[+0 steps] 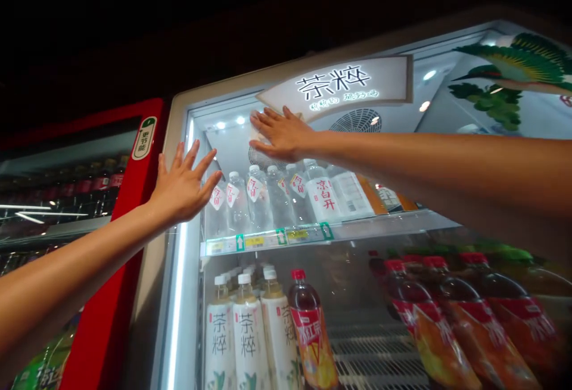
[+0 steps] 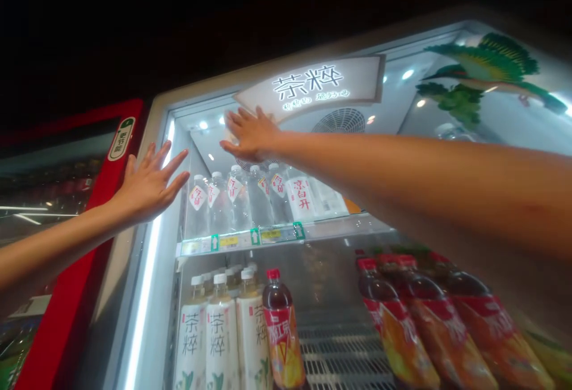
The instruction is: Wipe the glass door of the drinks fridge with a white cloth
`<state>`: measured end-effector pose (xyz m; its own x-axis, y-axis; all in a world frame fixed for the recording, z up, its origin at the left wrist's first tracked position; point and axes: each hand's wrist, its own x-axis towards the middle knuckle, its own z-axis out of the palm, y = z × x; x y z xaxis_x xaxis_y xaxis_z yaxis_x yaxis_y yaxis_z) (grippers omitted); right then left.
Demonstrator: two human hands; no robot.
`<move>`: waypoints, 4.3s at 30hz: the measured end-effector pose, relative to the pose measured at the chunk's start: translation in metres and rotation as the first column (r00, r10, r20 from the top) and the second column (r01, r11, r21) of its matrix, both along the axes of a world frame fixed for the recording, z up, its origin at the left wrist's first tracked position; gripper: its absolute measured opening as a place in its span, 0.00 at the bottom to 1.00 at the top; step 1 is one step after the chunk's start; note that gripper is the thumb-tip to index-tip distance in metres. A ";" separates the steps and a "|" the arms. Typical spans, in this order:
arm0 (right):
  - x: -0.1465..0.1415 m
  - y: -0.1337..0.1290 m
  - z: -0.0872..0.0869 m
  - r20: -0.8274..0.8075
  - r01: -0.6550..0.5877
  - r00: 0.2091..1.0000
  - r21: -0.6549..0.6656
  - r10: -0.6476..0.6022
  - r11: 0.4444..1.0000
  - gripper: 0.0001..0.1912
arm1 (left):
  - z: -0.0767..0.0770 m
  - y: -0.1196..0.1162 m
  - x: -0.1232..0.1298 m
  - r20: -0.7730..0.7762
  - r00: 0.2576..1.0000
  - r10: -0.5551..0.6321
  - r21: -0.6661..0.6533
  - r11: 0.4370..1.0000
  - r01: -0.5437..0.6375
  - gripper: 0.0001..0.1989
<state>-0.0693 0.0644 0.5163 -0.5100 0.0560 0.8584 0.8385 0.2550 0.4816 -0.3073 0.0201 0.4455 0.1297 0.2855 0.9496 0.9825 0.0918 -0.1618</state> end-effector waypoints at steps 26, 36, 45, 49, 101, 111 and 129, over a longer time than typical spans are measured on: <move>0.037 -0.006 -0.093 0.339 -0.074 0.937 -0.053 0.087 0.996 0.43 | -0.037 0.005 0.042 -0.087 0.971 -0.223 0.015 0.974 0.225 0.41; 0.145 -0.003 -0.080 0.263 -0.059 0.962 -0.054 0.071 0.997 0.43 | -0.058 0.006 0.150 -0.035 0.983 -0.181 -0.044 0.983 0.179 0.38; 0.229 0.000 -0.122 0.323 -0.098 0.940 -0.062 0.113 0.993 0.43 | -0.079 0.006 0.239 -0.036 0.983 -0.178 -0.059 0.983 0.175 0.36; 0.261 0.002 -0.129 0.161 -0.123 0.979 -0.046 0.129 0.991 0.45 | -0.101 0.004 0.263 -0.042 0.982 -0.184 -0.067 0.981 0.181 0.36; 0.045 -0.024 -0.399 -0.102 -0.085 0.992 -0.055 0.079 0.995 0.41 | -0.377 0.018 0.094 0.007 0.938 -0.346 0.147 0.929 0.341 0.38; 0.042 -0.025 -0.447 -0.326 -0.068 0.945 -0.089 0.035 0.994 0.40 | -0.391 0.010 0.099 0.098 0.924 -0.370 0.096 0.928 0.361 0.39; 0.111 -0.027 -0.460 -0.350 -0.075 0.937 -0.132 0.025 0.988 0.45 | -0.438 -0.005 0.174 0.323 0.902 -0.286 0.053 0.957 0.285 0.41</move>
<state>0.0419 0.0378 0.0563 -0.1880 0.1716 0.9671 0.9310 0.3449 0.1198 -0.1338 0.0147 0.0072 -0.1099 0.2782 0.9542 0.9649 -0.2004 0.1696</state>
